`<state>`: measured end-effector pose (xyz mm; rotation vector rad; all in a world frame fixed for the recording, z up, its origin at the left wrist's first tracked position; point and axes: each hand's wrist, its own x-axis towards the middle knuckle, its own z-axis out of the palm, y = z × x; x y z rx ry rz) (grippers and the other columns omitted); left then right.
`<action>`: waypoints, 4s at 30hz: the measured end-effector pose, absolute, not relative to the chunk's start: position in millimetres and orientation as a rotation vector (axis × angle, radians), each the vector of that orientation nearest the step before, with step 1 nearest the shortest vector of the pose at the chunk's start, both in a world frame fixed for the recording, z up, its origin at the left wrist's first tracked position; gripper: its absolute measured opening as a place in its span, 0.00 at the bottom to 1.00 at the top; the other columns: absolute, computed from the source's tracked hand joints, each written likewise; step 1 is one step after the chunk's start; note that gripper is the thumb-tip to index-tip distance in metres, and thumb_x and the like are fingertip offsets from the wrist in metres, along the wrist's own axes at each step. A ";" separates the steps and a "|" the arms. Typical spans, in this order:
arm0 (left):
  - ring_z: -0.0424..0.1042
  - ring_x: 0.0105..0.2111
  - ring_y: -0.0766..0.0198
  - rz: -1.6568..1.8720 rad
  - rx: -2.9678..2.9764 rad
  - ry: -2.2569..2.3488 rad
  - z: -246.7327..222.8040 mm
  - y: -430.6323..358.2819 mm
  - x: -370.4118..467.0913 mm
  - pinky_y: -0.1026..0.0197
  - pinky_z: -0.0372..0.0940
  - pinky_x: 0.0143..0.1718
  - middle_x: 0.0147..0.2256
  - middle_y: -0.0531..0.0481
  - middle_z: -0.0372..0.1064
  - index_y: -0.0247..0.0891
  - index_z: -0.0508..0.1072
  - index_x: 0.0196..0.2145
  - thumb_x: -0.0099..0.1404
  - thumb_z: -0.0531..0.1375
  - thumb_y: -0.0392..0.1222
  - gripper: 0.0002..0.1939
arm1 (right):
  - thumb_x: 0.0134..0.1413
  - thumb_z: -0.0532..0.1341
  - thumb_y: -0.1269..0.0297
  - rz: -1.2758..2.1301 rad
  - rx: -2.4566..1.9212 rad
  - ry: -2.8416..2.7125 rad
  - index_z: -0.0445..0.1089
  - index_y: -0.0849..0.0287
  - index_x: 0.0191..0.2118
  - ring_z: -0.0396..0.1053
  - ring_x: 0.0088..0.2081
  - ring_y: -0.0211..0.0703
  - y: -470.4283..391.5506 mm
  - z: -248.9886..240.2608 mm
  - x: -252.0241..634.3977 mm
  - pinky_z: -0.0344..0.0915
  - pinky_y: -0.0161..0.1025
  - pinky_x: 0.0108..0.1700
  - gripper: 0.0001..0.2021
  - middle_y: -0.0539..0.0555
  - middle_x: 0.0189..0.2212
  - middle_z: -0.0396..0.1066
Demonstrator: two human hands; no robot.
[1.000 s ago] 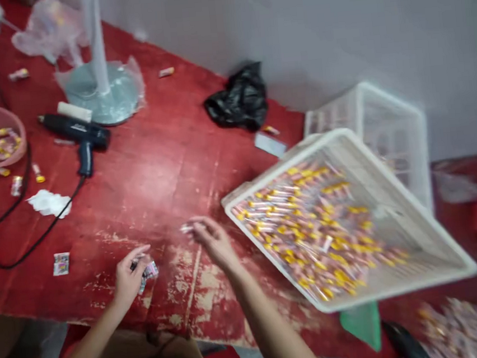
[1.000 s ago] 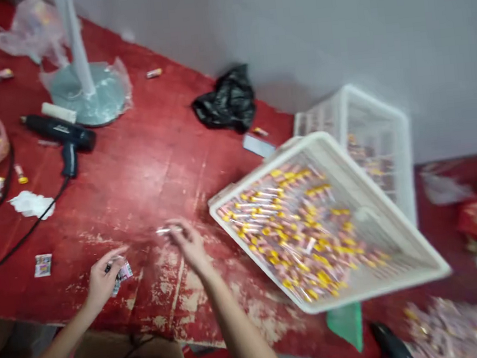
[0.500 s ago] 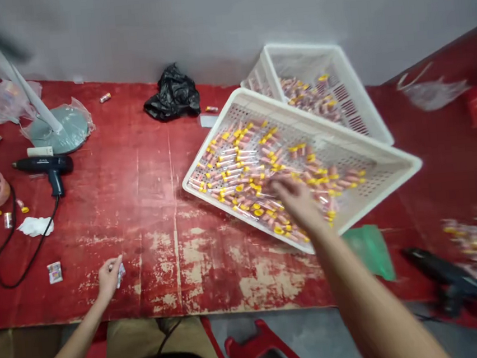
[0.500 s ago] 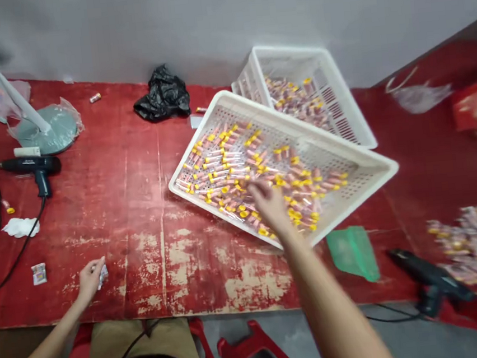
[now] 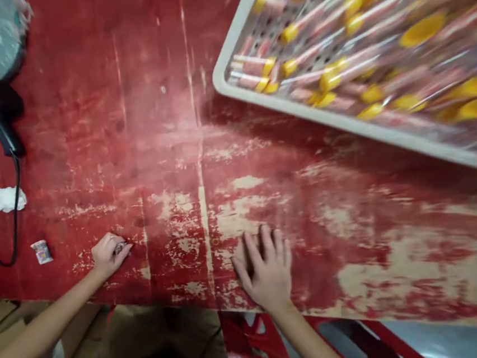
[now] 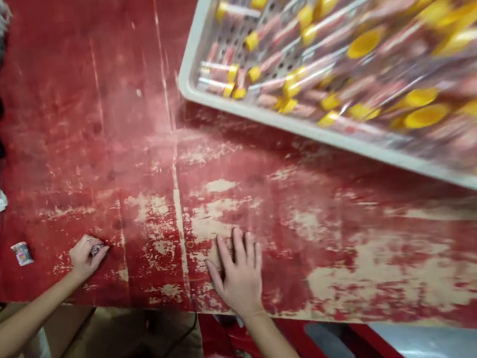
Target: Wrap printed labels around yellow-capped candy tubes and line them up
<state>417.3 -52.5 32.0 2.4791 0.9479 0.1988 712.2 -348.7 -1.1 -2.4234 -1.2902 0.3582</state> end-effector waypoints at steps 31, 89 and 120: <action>0.71 0.27 0.68 0.841 0.672 1.001 96.6 -221.2 404.3 0.66 0.67 0.32 0.32 0.50 0.73 0.36 0.73 0.42 0.75 0.44 0.62 0.29 | 0.58 0.64 0.50 0.504 -1.495 -0.810 0.69 0.55 0.58 0.71 0.45 0.47 -300.3 63.9 443.6 0.75 0.43 0.41 0.25 0.60 0.50 0.65; 0.76 0.34 0.65 0.537 0.244 0.722 46.6 -154.6 346.4 0.55 0.69 0.51 0.31 0.50 0.73 0.37 0.75 0.43 0.73 0.56 0.43 0.10 | 0.42 0.76 0.54 0.891 -1.475 -0.474 0.70 0.54 0.46 0.75 0.40 0.44 -276.9 46.5 482.7 0.76 0.47 0.47 0.26 0.54 0.40 0.74; 0.68 0.26 0.69 0.881 1.367 1.146 22.2 -142.4 386.4 0.67 0.64 0.30 0.28 0.55 0.70 0.39 0.75 0.37 0.54 0.70 0.50 0.16 | 0.51 0.64 0.73 -0.299 -2.264 -0.804 0.66 0.69 0.55 0.62 0.57 0.56 -195.3 40.3 815.1 0.58 0.56 0.59 0.23 0.75 0.58 0.63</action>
